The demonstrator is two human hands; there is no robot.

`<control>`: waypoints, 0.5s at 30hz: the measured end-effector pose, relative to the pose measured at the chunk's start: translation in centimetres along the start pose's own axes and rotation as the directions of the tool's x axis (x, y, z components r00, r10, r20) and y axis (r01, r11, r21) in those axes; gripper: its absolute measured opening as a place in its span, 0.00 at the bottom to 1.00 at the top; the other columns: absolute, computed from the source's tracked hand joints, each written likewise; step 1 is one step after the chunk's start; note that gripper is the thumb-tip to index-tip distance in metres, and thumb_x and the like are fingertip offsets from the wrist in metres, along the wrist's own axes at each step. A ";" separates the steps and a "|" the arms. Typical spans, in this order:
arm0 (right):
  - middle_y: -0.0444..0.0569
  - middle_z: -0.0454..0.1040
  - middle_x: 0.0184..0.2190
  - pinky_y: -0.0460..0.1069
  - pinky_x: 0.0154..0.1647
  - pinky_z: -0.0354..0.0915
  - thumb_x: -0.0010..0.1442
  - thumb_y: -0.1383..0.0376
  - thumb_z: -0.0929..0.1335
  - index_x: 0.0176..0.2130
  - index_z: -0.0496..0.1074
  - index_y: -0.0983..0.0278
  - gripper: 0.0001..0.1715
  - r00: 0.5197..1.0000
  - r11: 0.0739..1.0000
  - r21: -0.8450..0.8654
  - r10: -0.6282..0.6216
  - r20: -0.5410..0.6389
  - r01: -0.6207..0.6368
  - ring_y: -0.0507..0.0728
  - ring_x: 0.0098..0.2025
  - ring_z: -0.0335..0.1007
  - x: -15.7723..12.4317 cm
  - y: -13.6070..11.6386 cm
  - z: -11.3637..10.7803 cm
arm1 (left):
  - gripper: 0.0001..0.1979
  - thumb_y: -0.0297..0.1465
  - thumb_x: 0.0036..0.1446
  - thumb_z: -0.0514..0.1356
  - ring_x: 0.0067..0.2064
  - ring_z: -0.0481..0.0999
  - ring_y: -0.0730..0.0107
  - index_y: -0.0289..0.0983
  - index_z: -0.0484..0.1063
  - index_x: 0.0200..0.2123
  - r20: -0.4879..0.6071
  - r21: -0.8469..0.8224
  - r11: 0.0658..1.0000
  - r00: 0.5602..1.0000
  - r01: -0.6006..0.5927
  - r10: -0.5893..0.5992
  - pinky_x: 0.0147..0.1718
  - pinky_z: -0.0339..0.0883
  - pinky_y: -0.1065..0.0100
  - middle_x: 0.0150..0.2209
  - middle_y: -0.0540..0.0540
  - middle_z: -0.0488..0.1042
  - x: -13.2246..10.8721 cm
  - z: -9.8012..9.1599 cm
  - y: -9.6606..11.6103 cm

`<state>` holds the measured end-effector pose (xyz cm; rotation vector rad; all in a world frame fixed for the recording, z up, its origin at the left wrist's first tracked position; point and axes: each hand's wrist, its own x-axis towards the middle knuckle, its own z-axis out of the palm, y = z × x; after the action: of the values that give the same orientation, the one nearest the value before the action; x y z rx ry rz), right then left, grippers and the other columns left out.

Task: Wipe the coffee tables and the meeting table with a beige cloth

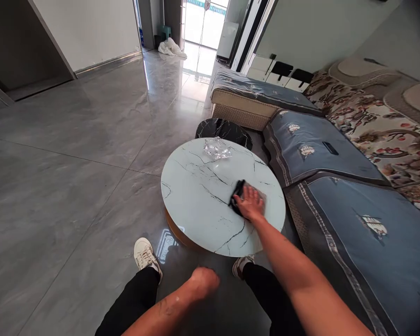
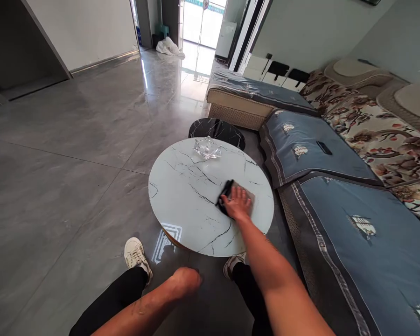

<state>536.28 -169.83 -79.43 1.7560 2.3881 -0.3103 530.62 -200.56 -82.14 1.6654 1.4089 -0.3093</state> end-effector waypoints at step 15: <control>0.62 0.40 0.87 0.88 0.76 0.38 0.72 0.32 0.48 0.85 0.46 0.60 0.58 0.917 0.926 0.165 0.364 -0.160 -0.339 0.85 0.85 0.31 5.6 10.8 1.0 | 0.17 0.30 0.69 0.63 0.53 0.88 0.39 0.32 0.84 0.56 0.048 0.041 0.989 0.989 -0.142 0.140 0.49 0.82 0.46 0.50 0.27 0.86 -1.2 1.3 2.3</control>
<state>544.93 -161.83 -82.56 2.3272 2.1442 -0.2704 532.70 -202.15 -81.01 1.7737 1.2526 -0.2976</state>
